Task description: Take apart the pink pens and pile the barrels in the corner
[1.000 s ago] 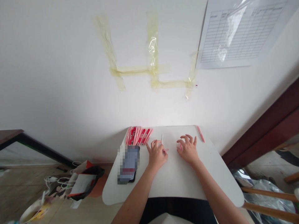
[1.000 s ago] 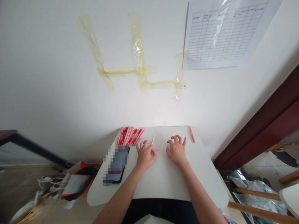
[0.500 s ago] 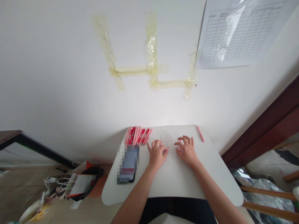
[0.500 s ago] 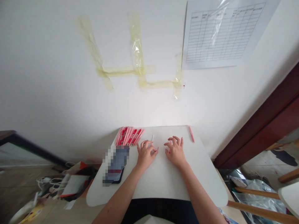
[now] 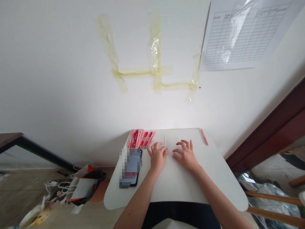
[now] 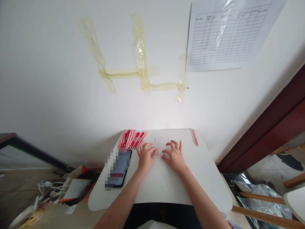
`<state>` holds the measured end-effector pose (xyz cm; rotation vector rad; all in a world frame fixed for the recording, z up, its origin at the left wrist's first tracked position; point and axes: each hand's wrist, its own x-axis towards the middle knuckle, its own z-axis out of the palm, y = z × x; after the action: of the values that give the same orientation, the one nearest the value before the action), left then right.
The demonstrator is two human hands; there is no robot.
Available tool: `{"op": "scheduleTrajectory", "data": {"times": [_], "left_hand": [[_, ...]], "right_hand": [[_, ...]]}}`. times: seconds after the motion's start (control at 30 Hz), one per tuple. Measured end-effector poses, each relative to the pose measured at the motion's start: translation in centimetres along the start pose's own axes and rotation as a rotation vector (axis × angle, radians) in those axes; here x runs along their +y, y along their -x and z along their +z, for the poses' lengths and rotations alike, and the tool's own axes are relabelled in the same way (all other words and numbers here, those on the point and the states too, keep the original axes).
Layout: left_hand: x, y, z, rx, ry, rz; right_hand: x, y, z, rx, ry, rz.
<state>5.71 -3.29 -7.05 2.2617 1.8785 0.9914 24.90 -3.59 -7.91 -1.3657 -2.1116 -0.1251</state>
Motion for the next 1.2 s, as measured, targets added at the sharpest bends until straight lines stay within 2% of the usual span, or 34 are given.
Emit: {"op": "scheduleTrajectory", "data": {"times": [0.77,1.2], "left_hand": [[0.2,-0.1,-0.6,0.035,0.014,-0.065],[0.4,-0.1,-0.7,0.028,0.026,-0.063]], "right_hand": [[1.6,0.9,-1.5,-0.05,-0.036,0.071],[1.1,0.7,-1.1,-0.043,-0.041,0.022]]}}
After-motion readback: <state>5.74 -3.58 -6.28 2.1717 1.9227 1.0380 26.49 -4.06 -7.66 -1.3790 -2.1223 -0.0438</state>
